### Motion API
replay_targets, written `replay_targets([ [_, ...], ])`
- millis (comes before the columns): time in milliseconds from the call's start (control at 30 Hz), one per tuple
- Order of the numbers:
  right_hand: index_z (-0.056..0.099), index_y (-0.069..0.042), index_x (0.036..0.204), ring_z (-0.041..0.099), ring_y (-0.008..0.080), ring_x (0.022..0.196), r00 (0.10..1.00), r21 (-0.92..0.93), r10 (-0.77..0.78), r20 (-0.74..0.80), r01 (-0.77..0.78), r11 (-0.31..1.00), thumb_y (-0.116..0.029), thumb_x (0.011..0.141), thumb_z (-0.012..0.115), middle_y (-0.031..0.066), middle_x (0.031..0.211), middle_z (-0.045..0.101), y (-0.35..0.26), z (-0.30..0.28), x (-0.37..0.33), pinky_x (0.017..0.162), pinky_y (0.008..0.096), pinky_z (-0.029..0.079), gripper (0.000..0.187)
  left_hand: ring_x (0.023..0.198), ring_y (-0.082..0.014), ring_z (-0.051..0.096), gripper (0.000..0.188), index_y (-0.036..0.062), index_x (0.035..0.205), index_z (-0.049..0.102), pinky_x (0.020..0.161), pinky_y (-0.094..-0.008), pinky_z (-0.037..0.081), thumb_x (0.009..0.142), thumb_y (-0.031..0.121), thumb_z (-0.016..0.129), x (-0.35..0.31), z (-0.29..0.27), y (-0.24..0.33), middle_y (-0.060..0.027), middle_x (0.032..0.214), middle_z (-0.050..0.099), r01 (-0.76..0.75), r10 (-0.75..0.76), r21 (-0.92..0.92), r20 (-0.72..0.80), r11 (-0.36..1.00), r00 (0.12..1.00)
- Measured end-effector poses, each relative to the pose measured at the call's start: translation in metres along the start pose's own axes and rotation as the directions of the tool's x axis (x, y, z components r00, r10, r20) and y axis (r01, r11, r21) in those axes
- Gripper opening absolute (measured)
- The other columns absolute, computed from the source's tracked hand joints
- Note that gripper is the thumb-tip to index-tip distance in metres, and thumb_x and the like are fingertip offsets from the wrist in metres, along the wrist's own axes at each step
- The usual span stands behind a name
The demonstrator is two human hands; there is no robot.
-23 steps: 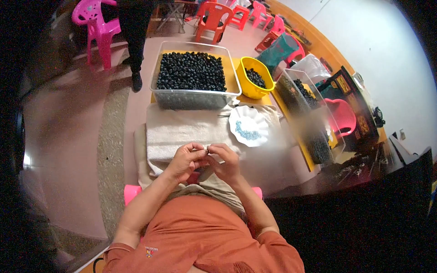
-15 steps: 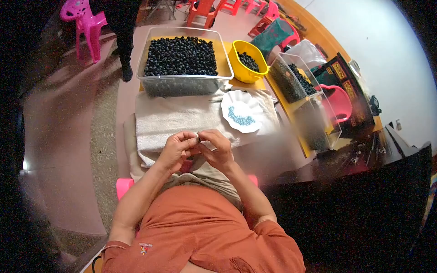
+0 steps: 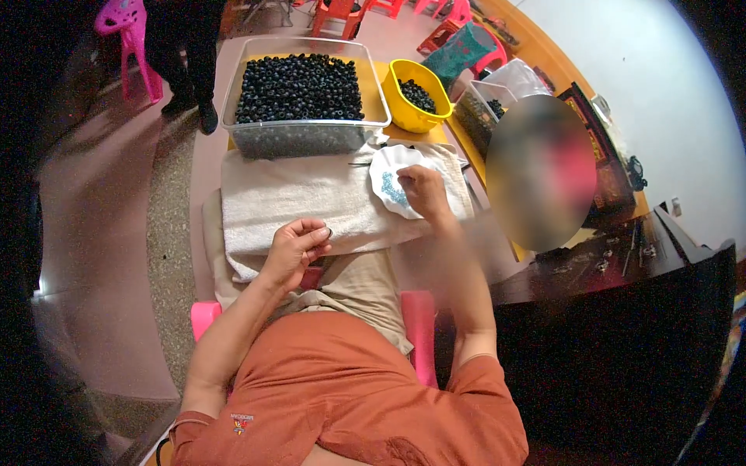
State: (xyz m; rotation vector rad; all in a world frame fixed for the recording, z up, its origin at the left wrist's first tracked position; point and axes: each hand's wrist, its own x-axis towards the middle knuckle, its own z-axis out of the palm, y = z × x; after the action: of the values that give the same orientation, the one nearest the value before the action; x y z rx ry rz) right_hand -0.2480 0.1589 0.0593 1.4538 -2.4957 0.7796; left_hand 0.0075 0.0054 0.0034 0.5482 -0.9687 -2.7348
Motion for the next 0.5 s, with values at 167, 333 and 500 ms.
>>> replay_targets([
  [167, 0.071, -0.004, 0.09, 0.066, 0.0333, 0.086, 0.982, -0.1, 0.063, 0.175, -0.046, 0.994, -0.006, 0.079, 0.064, 0.0178, 0.088, 0.068, 0.021, 0.006, 0.024, 0.077, 0.0402, 0.051, 0.014, 0.075, -0.0125, 0.062, 0.012, 0.005, 0.095, 0.063, 0.072, -0.026, 0.055, 0.086, 0.007, 0.069, 0.0, -0.003, 0.001, -0.0031, 0.087, 0.064, 0.012, -0.012, -0.013, 0.009, 1.0, 1.0],
  [333, 0.072, -0.006, 0.092, 0.065, 0.035, 0.085, 0.928, -0.186, 0.166, 0.335, -0.107, 0.977, -0.005, 0.075, 0.061, 0.0192, 0.088, 0.068, 0.027, 0.018, 0.039, 0.076, 0.0414, 0.05, 0.02, 0.076, -0.0123, 0.062, 0.011, 0.0046, 0.095, 0.063, 0.073, -0.0264, 0.055, 0.086, 0.007, 0.069, 0.0, -0.002, 0.002, -0.0033, 0.088, 0.064, 0.017, -0.017, -0.015, 0.012, 1.0, 1.0],
  [500, 0.072, -0.006, 0.089, 0.065, 0.0352, 0.085, 0.933, -0.208, 0.16, 0.323, -0.095, 0.974, -0.005, 0.075, 0.061, 0.0191, 0.088, 0.068, 0.031, 0.025, 0.04, 0.076, 0.0409, 0.051, 0.017, 0.075, -0.012, 0.061, 0.01, 0.0045, 0.094, 0.063, 0.073, -0.0262, 0.054, 0.086, 0.006, 0.069, 0.001, -0.002, 0.002, -0.0031, 0.088, 0.064, 0.019, -0.019, -0.012, 0.009, 1.0, 1.0],
])
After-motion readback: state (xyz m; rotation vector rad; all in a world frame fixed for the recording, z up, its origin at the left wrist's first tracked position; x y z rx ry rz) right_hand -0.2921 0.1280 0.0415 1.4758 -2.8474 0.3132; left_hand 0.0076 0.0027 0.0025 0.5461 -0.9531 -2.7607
